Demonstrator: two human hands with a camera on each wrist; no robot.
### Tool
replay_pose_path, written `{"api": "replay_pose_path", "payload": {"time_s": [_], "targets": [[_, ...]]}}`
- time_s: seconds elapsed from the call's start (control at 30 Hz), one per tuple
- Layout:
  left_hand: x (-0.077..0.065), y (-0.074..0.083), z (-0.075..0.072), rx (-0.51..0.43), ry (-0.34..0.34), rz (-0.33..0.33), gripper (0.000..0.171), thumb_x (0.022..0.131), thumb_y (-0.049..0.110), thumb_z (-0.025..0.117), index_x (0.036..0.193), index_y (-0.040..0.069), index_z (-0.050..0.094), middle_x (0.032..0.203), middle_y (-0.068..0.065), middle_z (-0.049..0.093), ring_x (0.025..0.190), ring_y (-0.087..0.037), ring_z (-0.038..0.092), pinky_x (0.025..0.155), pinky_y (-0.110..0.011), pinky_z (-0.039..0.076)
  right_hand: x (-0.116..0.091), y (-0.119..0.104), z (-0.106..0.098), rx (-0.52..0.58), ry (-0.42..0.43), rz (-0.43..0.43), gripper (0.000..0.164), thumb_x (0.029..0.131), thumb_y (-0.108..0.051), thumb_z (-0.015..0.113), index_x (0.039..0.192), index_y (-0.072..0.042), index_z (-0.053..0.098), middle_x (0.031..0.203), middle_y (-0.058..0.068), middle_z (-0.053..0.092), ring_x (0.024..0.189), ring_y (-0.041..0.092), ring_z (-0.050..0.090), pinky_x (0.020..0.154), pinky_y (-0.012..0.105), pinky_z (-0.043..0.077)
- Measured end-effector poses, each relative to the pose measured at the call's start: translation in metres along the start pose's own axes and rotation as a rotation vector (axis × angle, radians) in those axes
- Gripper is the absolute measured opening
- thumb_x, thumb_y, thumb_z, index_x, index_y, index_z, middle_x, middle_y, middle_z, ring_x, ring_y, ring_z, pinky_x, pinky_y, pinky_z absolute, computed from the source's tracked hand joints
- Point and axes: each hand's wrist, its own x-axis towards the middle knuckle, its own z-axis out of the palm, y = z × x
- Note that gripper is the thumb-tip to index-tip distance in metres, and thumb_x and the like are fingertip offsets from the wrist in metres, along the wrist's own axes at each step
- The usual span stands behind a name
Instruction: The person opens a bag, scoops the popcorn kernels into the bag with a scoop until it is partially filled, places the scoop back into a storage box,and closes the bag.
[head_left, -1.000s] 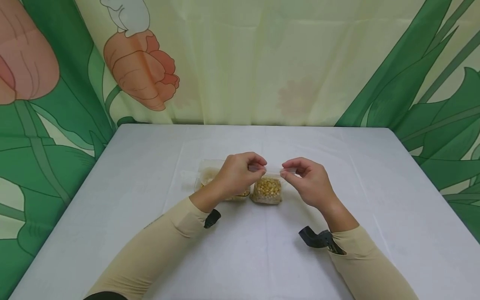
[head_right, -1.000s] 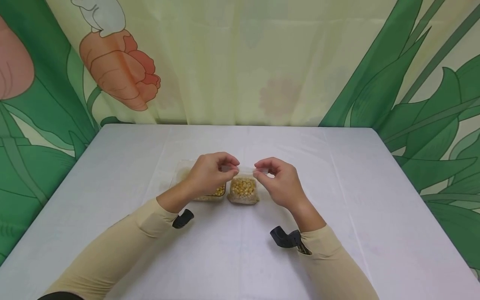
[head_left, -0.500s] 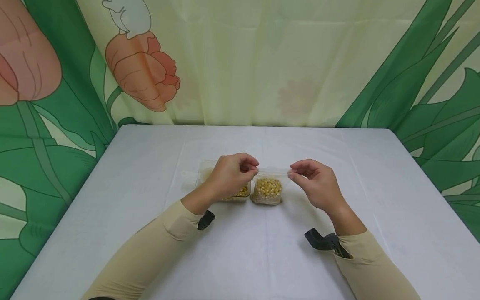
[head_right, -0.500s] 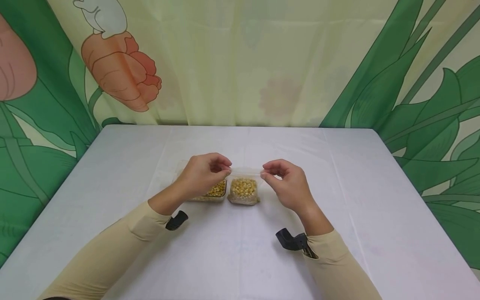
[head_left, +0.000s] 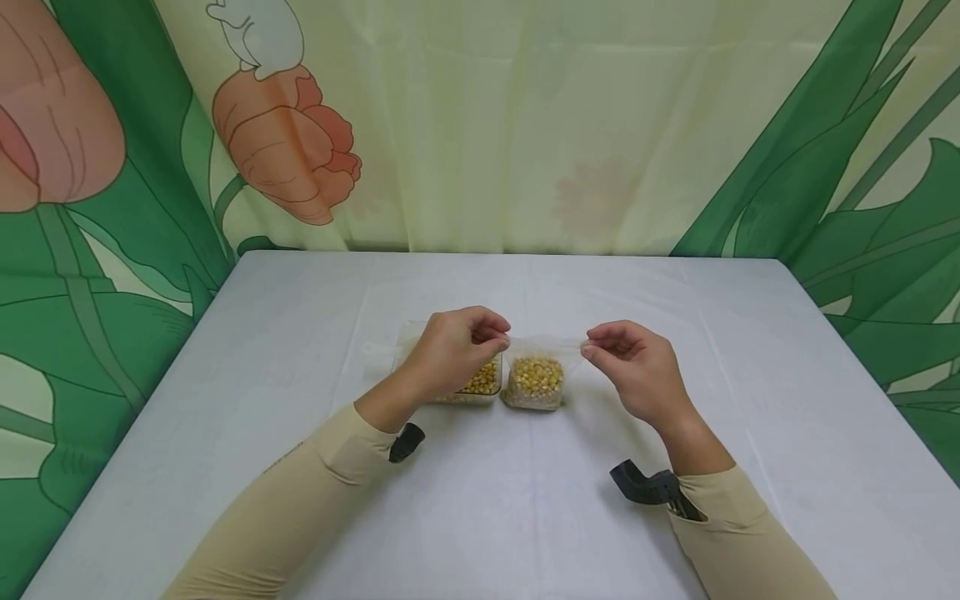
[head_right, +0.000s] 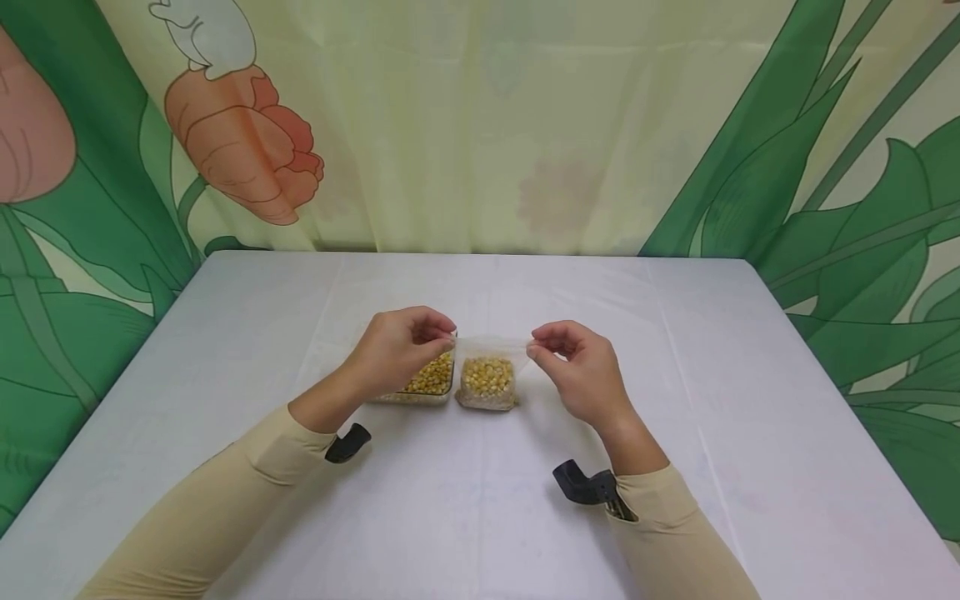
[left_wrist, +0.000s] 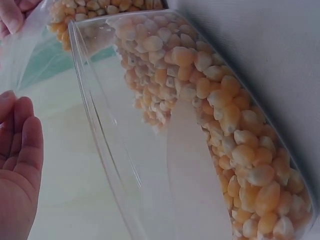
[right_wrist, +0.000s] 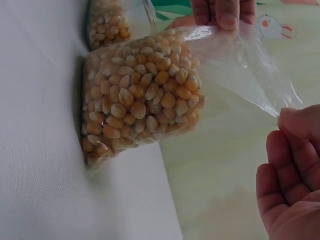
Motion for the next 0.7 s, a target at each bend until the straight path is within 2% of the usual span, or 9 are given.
{"api": "replay_pose_path", "payload": {"time_s": [0.2,0.4,0.6,0.7], "targets": [[0.001,0.002,0.001,-0.007,-0.007,0.007,0.014,0.093,0.007,0.071,0.107,0.004,0.072,0.093,-0.001,0.073,0.086,-0.012,0.069,0.075,-0.024,0.056,0.0,0.0,-0.004,0.0,-0.003,-0.003,0.019,0.088,0.008,0.072,0.106,0.011,0.067,0.091,0.005,0.07,0.083,0.003,0.065,0.075,0.015,0.054],[0.003,0.001,0.002,-0.037,-0.014,0.007,0.02,0.094,0.004,0.069,0.114,0.002,0.07,0.099,-0.002,0.073,0.089,-0.015,0.07,0.078,-0.024,0.057,0.003,-0.001,-0.007,0.007,-0.028,-0.026,0.02,0.089,0.008,0.07,0.108,0.011,0.066,0.095,0.011,0.071,0.088,0.004,0.066,0.079,0.017,0.054],[0.004,-0.002,0.0,-0.036,-0.016,0.01,0.024,0.094,0.01,0.071,0.117,0.004,0.069,0.102,-0.003,0.073,0.09,-0.016,0.07,0.081,-0.026,0.057,0.006,0.001,-0.01,0.001,-0.046,-0.043,0.023,0.09,0.006,0.07,0.111,0.011,0.065,0.097,0.002,0.072,0.091,0.004,0.067,0.081,0.017,0.055],[0.002,-0.002,-0.004,-0.013,-0.011,0.031,0.027,0.095,0.015,0.07,0.12,0.004,0.068,0.11,-0.004,0.073,0.098,-0.018,0.069,0.086,-0.029,0.055,0.006,-0.001,-0.011,-0.022,-0.056,-0.043,0.025,0.092,0.003,0.069,0.115,0.01,0.065,0.104,0.008,0.072,0.095,0.003,0.066,0.083,0.017,0.054]]}}
